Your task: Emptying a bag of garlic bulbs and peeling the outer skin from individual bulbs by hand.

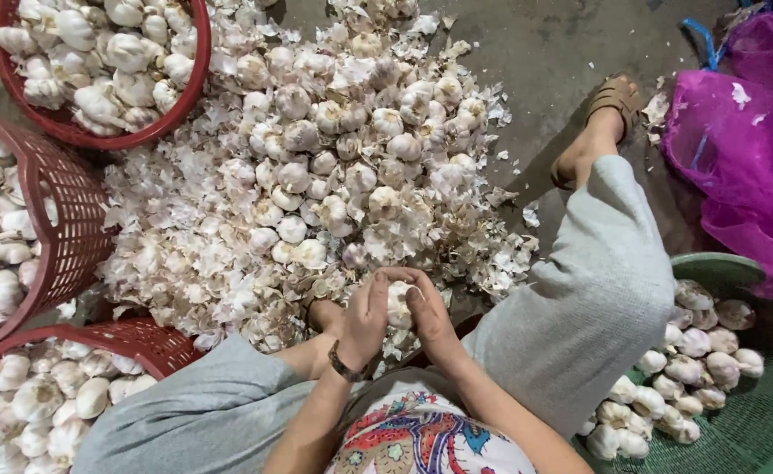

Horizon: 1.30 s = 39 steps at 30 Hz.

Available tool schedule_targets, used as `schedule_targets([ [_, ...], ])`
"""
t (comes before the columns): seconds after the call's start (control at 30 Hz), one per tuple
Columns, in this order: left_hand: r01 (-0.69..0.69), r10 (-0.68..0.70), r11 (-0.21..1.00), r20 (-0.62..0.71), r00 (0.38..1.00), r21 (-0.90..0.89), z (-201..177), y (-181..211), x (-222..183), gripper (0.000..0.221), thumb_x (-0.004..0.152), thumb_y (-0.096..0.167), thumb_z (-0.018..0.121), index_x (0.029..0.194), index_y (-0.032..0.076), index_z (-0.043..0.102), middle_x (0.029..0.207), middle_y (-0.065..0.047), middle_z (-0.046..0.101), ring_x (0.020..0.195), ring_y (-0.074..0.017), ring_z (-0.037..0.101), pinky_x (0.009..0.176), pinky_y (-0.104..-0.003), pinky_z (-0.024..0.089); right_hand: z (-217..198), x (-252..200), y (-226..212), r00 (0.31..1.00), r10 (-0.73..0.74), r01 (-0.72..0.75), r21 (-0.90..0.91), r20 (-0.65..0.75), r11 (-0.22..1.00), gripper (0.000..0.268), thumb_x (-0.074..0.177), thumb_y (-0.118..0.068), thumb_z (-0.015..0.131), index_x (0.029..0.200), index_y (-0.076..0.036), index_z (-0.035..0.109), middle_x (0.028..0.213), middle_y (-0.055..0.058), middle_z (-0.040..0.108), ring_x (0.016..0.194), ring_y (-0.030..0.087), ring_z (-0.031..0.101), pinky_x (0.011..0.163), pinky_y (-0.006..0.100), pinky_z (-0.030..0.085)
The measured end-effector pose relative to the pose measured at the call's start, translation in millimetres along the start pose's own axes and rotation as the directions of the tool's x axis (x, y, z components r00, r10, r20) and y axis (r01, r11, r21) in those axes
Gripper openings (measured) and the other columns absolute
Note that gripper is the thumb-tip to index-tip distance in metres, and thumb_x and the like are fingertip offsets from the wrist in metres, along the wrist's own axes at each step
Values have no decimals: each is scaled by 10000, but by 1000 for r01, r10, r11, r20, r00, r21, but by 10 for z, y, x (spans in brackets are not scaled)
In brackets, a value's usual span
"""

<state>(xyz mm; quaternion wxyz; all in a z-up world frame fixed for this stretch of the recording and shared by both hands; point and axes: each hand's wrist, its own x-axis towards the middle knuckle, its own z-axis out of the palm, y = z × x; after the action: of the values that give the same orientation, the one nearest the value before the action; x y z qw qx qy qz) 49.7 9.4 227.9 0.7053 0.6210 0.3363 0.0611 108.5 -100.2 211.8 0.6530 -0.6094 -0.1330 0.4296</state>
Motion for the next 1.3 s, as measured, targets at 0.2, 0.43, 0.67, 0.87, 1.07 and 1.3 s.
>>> schedule_targets([
  [0.2, -202, 202, 978, 13, 979, -45, 99, -461, -237, 662, 1043, 547, 237, 1230, 20, 593, 1172, -233, 665, 1203, -387, 597, 1093, -501, 392, -158, 8, 195, 989, 64, -50, 108, -133, 993, 442, 1049, -360, 477, 1182, -23, 730, 1051, 157, 746, 955, 186, 624, 915, 361, 504],
  [0.43, -137, 178, 968, 186, 966, -212, 7, -485, -419, 674, 926, 571, 634, 1433, 187, 412, 1336, -146, 548, 999, -235, 626, 819, -342, 562, -238, -28, 231, 976, 179, -141, 266, -122, 953, 367, 1045, -356, 545, 884, -44, 651, 789, 27, 622, 674, 76, 531, 605, 220, 434],
  [0.67, -195, 208, 977, 194, 959, -85, -218, -115, -488, 539, 732, 52, 750, 1249, 105, 606, 1142, -106, 636, 1042, -239, 663, 942, -361, 598, -326, -113, 298, 991, 1, -25, -178, -137, 984, 538, 1024, -579, 339, 952, -96, 567, 837, 18, 553, 713, 120, 487, 604, 258, 406],
  [0.87, -203, 191, 934, 69, 979, 295, -279, 215, -647, 657, 714, 202, 836, 1260, 54, 503, 1097, -161, 734, 962, -265, 749, 837, -358, 601, -116, -232, 102, 982, 25, -24, -11, 189, 1000, 652, 974, -644, 426, 1142, -30, 567, 928, 119, 695, 790, 190, 698, 648, 281, 565],
  [1.07, -216, 197, 962, 120, 973, 166, -254, 61, -647, 606, 871, 439, 690, 1340, 69, 582, 1224, -141, 725, 1046, -258, 711, 901, -380, 563, -151, -209, 280, 982, 128, -131, -15, -136, 991, 476, 1061, -393, 422, 862, -20, 640, 775, 74, 622, 664, 140, 537, 587, 275, 437],
  [1.3, -526, 492, 739, 197, 848, 421, -537, -929, -331, 391, 882, -47, 692, 1185, 200, 707, 1400, -141, 535, 951, -195, 676, 734, -179, 662, -29, -56, 380, 978, -4, -61, -306, -207, 950, 401, 1050, -302, 531, 735, -60, 587, 640, -29, 509, 568, 90, 412, 519, 259, 349],
])
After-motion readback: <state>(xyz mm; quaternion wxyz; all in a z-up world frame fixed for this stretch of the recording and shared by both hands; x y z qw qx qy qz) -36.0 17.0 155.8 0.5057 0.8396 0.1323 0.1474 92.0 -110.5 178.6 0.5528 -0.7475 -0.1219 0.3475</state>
